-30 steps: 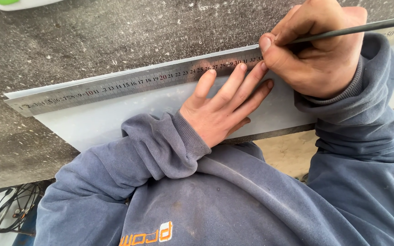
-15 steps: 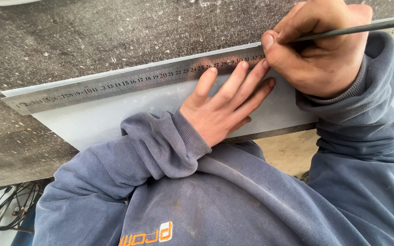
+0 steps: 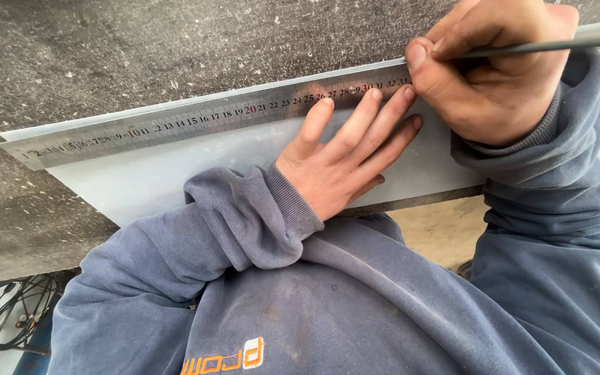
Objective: The person uses a metal ruler and a pencil to mark measurements on a long, flat metal sheet. They repeatedly align the ruler along the edge of the sheet and make small marks at specific intervals.
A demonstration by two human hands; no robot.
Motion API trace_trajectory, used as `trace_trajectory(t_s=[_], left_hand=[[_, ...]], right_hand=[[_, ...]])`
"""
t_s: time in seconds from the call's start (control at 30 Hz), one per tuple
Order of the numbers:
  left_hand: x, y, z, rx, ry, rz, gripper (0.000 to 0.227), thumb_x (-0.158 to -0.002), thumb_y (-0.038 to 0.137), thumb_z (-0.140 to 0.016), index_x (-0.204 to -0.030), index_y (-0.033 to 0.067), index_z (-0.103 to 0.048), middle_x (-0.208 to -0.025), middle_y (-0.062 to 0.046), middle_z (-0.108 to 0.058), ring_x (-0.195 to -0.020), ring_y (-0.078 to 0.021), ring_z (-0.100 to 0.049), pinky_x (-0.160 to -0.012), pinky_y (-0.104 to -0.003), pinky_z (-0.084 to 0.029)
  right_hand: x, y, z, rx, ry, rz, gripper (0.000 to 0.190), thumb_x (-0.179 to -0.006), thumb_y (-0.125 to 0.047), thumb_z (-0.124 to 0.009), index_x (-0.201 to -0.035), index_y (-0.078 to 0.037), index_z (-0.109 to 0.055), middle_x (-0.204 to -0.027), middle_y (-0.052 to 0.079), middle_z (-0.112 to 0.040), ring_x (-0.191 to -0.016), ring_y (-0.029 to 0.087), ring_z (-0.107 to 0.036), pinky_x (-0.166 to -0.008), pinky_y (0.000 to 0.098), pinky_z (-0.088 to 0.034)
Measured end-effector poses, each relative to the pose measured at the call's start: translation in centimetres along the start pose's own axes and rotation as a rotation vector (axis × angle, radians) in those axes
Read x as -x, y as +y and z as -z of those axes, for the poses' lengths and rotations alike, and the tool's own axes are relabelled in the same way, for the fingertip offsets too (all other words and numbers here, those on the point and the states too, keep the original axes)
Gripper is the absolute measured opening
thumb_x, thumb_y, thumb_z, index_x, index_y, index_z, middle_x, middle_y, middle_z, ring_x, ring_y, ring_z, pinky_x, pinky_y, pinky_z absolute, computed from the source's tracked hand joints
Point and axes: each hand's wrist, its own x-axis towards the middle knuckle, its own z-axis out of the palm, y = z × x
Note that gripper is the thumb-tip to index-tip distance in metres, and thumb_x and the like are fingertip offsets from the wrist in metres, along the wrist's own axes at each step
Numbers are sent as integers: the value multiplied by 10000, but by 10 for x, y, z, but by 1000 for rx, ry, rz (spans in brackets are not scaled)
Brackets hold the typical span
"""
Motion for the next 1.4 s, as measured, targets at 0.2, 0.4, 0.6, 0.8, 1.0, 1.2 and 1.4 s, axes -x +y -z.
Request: trace_trajectory(t_s=[0.2,0.4,0.6,0.8,1.0,1.2,1.4], left_hand=[[0,1,-3,13,2,-5,595,-1115,371,-534,-1652,138,-431,-1692,-106,-345,-1520,-252,-328,-1259,-556,-174],[-1,-1,-2,13,6,-11,534,-1128,317,-492,-1625,131,-428,-1690,-113,-348,-1525,-256,-332,-1256,-553,-180],[0,0,-4,15,3,-13,513,-1137,285,-454,-1623,123,-432,-1696,-120,-338,-1534,-262,-324,-1258,-553,-180],[1,-1,-3,7,4,-20,509,-1118,274,-451,-1600,111,-425,-1703,-127,-328,-1540,-268,-316,-1224,-534,-173],[1,1,-3,13,4,-8,539,-1091,276,-453,-1604,116,-422,-1708,-124,-321,-1546,-268,-308,-1232,-530,-166],[1,0,-3,15,5,-8,502,-1131,301,-460,-1597,118,-429,-1704,-121,-326,-1541,-268,-310,-1248,-549,-172],[1,0,-3,9,5,-16,523,-1108,288,-457,-1600,114,-425,-1705,-128,-325,-1542,-273,-310,-1224,-540,-166]], right_hand=[[-9,-7,-1,45,-32,24,206,-1057,123,-723,-993,58,-538,-919,178,-686,-718,144,-644,-614,231,-505],[-9,-7,-1,48,-36,1,222,-1051,117,-732,-984,62,-528,-892,185,-680,-681,146,-624,-582,233,-484],[-5,-2,0,28,-63,-1,212,-1059,124,-716,-1038,55,-517,-909,196,-678,-688,148,-632,-586,230,-490],[12,8,-3,-27,5,-58,208,-1089,130,-708,-1081,51,-516,-979,188,-684,-773,157,-666,-661,238,-540],[18,13,-2,-72,12,-49,225,-1137,125,-698,-1085,33,-498,-1026,177,-688,-806,146,-650,-685,226,-531],[-7,-5,-3,32,-31,12,221,-1066,139,-708,-1058,56,-503,-908,204,-667,-706,171,-642,-595,242,-503],[7,6,-3,31,-25,4,231,-1051,150,-696,-1079,58,-486,-943,201,-666,-708,167,-638,-610,239,-507]])
